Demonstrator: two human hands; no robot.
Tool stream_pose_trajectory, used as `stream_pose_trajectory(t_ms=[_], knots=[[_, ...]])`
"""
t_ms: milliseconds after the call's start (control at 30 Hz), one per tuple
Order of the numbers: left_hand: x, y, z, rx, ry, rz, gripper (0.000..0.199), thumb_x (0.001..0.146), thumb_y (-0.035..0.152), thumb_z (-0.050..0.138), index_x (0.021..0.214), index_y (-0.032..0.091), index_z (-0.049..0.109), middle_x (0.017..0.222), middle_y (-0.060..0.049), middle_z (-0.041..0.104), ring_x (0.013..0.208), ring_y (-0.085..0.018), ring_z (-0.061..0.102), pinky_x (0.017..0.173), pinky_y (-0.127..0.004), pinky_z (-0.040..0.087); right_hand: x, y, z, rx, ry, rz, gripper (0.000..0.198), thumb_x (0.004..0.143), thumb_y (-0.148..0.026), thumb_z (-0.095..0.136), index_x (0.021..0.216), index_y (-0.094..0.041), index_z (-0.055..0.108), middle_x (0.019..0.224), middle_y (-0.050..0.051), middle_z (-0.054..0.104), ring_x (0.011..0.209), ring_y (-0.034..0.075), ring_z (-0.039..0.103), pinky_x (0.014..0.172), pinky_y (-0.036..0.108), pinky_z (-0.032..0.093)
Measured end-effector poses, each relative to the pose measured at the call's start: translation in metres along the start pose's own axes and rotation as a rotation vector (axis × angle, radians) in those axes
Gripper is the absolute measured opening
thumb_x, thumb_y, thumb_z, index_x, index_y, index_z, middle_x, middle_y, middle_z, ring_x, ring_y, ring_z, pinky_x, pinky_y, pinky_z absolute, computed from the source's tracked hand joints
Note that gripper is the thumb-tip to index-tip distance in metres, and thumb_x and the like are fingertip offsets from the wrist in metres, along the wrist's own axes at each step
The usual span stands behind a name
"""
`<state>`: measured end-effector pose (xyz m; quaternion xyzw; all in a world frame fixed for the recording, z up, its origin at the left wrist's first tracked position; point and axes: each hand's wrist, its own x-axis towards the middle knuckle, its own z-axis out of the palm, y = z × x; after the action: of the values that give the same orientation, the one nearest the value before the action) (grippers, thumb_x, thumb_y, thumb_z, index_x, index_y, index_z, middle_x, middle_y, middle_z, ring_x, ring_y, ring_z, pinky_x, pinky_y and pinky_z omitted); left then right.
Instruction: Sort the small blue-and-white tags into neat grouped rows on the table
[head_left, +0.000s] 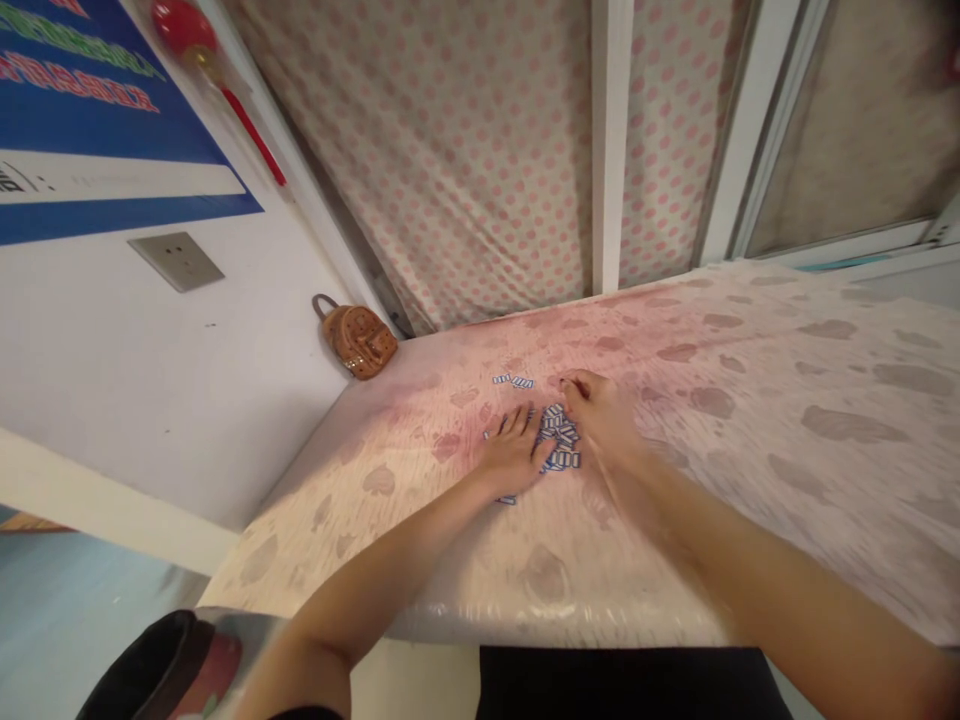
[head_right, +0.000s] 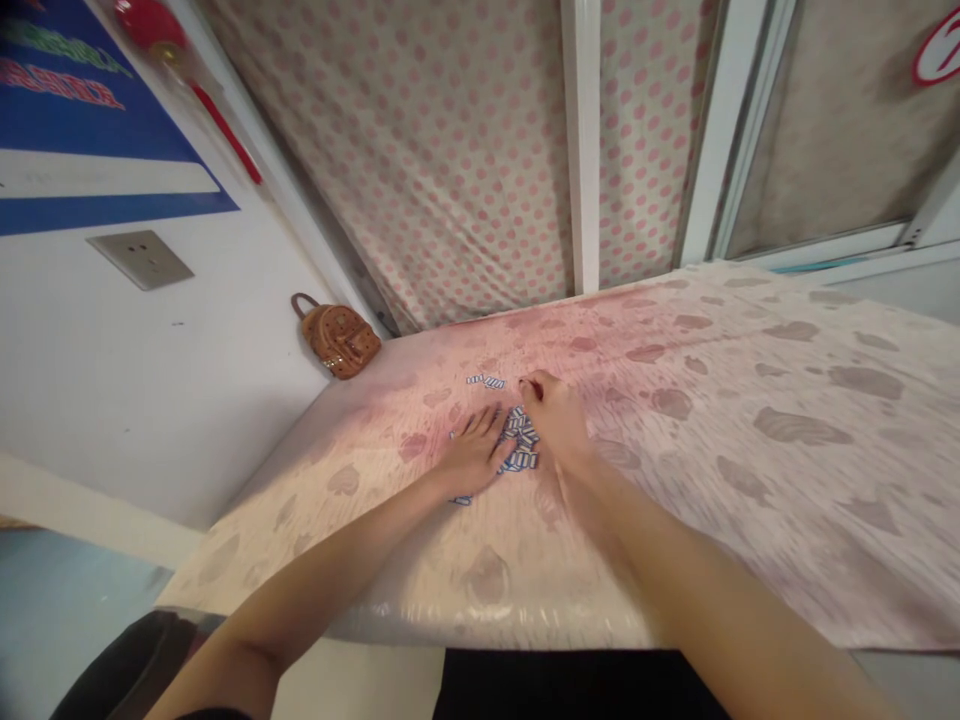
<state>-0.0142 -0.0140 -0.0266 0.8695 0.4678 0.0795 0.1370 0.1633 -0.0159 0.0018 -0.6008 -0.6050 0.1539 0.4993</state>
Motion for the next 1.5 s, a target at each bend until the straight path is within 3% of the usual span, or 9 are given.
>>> stream_pose_trajectory(t_ms=[167,367,467,700,833,933,1200,1300,1500], knots=[[-0.004,0.013,0.002,0.026,-0.031,0.0,0.079,0.096,0.07,0.013,0.16,0.023,0.019,0.167,-0.005,0.011,0.155,-0.027,0.007,0.127,-0.051,0.006,0.003,0.005,0.001,0.008,0.005,0.005,0.026,0.092,-0.031,0.047,0.09,-0.018,0.07,0.077,0.006,0.07,0.069,0.018,0.062,0.063,0.026,0.04],[0.02,-0.04,-0.018,0.076,0.038,-0.285,0.072,0.098,0.06,0.02,0.158,0.021,0.021,0.166,-0.012,0.014,0.154,-0.034,0.005,0.123,-0.061,0.008,0.003,0.003,0.001,-0.015,-0.015,-0.002,0.026,0.091,-0.029,0.047,0.083,-0.018,0.069,0.072,0.004,0.068,0.066,0.017,0.06,0.06,0.026,0.037],[0.036,-0.051,-0.021,0.125,0.055,-0.342,0.068,0.1,0.054,0.021,0.158,0.019,0.023,0.166,-0.014,0.016,0.154,-0.034,0.01,0.122,-0.059,0.012,0.003,0.004,0.003,0.005,-0.021,-0.021,0.025,0.09,-0.03,0.047,0.078,-0.019,0.067,0.068,0.003,0.065,0.062,0.017,0.057,0.058,0.026,0.036],[0.045,-0.008,-0.015,0.119,0.047,-0.14,0.064,0.103,0.048,0.017,0.158,0.016,0.023,0.166,-0.013,0.016,0.154,-0.031,0.009,0.123,-0.054,0.017,0.004,0.011,0.005,0.016,0.012,-0.041,0.025,0.089,-0.031,0.046,0.076,-0.021,0.066,0.067,0.004,0.066,0.063,0.019,0.058,0.059,0.027,0.038],[0.003,0.028,-0.017,0.094,0.011,0.095,0.066,0.103,0.053,0.013,0.158,0.019,0.023,0.167,-0.009,0.016,0.155,-0.028,0.007,0.125,-0.053,0.011,0.005,0.011,0.003,0.028,0.03,-0.021,0.024,0.088,-0.032,0.048,0.08,-0.02,0.067,0.068,0.004,0.067,0.062,0.018,0.059,0.059,0.027,0.039],[-0.031,0.039,-0.018,0.093,-0.124,0.282,0.067,0.102,0.058,0.011,0.159,0.025,0.02,0.167,-0.004,0.015,0.155,-0.023,0.007,0.126,-0.05,0.006,0.006,0.01,0.003,0.027,0.025,-0.022,0.024,0.089,-0.032,0.048,0.079,-0.02,0.067,0.068,0.003,0.067,0.062,0.018,0.06,0.06,0.027,0.039],[-0.02,-0.002,-0.021,0.171,-0.089,-0.016,0.074,0.1,0.061,0.011,0.159,0.016,0.018,0.166,-0.009,0.014,0.155,-0.026,0.008,0.126,-0.054,0.004,0.007,0.021,0.011,0.04,0.035,-0.017,0.027,0.089,-0.033,0.048,0.088,-0.02,0.072,0.071,0.004,0.069,0.067,0.018,0.064,0.06,0.025,0.043],[-0.023,-0.003,-0.018,0.169,-0.06,-0.084,0.078,0.099,0.063,0.013,0.159,0.014,0.018,0.166,-0.011,0.012,0.155,-0.029,0.006,0.126,-0.054,0.008,0.009,0.022,0.012,0.033,0.043,-0.021,0.028,0.089,-0.034,0.048,0.088,-0.021,0.072,0.069,0.004,0.069,0.068,0.019,0.064,0.06,0.025,0.044],[-0.057,0.031,-0.014,0.116,-0.107,0.21,0.071,0.101,0.06,0.013,0.161,0.022,0.009,0.167,-0.005,0.008,0.155,-0.023,0.004,0.127,-0.047,0.008,0.008,0.017,0.009,0.031,0.01,-0.053,0.029,0.087,-0.033,0.048,0.084,-0.02,0.073,0.064,0.004,0.067,0.067,0.02,0.064,0.061,0.027,0.043]])
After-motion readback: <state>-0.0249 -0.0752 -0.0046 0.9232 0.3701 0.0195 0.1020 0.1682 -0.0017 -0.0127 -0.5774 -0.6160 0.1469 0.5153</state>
